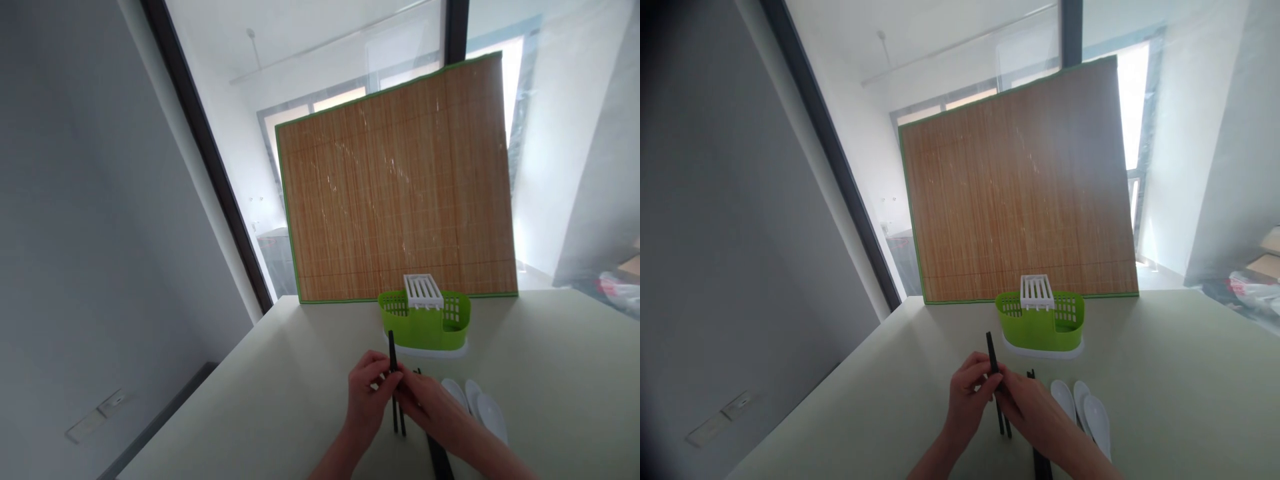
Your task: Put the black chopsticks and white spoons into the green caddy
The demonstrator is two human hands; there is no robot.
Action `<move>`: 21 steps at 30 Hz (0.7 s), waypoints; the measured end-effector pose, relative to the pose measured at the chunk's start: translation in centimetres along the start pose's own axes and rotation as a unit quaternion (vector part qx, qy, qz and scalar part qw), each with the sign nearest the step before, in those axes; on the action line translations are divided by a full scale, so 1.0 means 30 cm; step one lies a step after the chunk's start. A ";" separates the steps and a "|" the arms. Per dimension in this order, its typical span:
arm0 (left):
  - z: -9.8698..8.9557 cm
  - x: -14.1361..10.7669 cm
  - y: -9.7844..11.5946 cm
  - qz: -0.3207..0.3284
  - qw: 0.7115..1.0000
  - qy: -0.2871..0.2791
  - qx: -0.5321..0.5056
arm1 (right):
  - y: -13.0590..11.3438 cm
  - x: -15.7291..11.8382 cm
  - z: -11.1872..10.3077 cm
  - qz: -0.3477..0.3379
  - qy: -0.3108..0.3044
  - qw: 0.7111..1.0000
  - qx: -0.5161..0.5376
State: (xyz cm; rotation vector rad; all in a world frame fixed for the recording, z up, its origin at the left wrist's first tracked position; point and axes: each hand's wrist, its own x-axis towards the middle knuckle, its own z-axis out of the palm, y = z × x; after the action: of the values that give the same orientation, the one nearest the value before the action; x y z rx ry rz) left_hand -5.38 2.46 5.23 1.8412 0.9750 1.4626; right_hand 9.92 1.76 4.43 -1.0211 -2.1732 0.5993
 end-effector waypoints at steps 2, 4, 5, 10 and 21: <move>0.002 -0.004 -0.001 0.003 1.000 -0.007 0.002 | 0.012 -0.009 0.011 0.004 -0.001 1.000 0.006; -0.001 -0.009 0.000 0.007 1.000 -0.025 0.001 | 0.018 -0.017 0.025 0.007 0.000 1.000 0.017; -0.004 -0.013 0.000 0.007 0.999 -0.033 -0.002 | 0.018 -0.020 0.033 0.008 0.001 1.000 0.022; -0.019 -0.036 -0.014 -0.020 0.999 -0.010 -0.027 | -0.003 -0.026 0.058 0.007 -0.006 0.998 0.064; -0.087 -0.027 0.088 -0.019 0.995 -0.082 0.055 | -0.028 -0.036 0.050 -0.028 -0.040 0.999 0.013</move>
State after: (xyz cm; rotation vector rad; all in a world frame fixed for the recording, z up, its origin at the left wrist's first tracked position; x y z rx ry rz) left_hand -7.55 0.32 7.49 1.9749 1.0210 1.2338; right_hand 8.93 0.22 3.54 -0.9329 -2.2505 0.6507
